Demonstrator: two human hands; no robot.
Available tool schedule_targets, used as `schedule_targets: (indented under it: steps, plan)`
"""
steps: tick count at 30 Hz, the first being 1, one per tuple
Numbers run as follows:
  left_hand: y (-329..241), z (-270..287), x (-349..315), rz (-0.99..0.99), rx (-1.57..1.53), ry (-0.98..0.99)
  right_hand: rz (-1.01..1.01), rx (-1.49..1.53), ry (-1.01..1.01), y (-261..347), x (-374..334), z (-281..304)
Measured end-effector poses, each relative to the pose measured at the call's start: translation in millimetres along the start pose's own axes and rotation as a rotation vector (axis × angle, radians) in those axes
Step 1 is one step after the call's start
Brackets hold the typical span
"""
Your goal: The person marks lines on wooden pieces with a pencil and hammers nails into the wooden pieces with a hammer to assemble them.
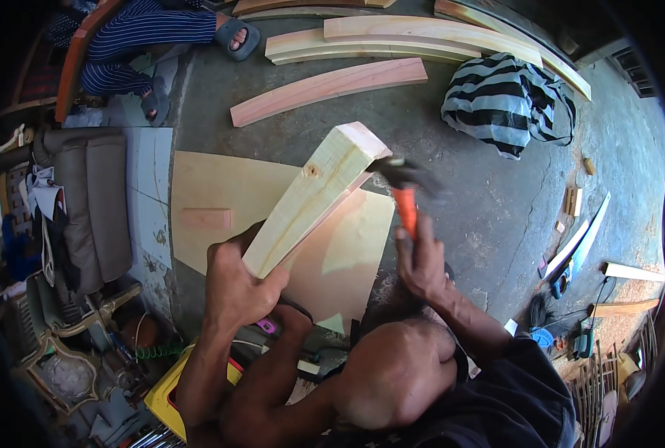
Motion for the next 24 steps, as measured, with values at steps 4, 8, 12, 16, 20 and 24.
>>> schedule_targets:
  steps: [4, 8, 12, 16, 20, 24]
  plan:
    - [-4.5, -2.1, 4.9, -0.001, 0.135, -0.008, -0.053, -0.162, 0.334, -9.9, 15.1, 2.6]
    - [-1.0, 2.3, -2.6, -0.004, -0.008, 0.011, 0.150, 0.054, 0.079, 23.8, 8.2, 13.3]
    - [-2.2, -4.9, 6.2, -0.051, 0.073, 0.009, -0.037, -0.276, 0.292, -14.7, 14.6, -2.2]
    - [2.5, 1.2, -6.4, -0.143, 0.178, 0.020, -0.006, 0.111, 0.081, 18.3, 19.5, 14.8]
    - [5.2, -2.6, -1.3, -0.052, 0.040, 0.015, 0.038, -0.223, 0.229, -6.8, 15.2, 2.1]
    - [14.7, 2.6, -1.0, 0.009, 0.029, 0.041, -0.060, 0.037, 0.268, 19.7, 21.7, 6.8]
Point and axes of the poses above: each hand's wrist, its own x-axis towards the middle knuckle, its own z-axis out of the back of the hand, y = z × x, the point moved 1 cm from there along x, towards the middle knuckle
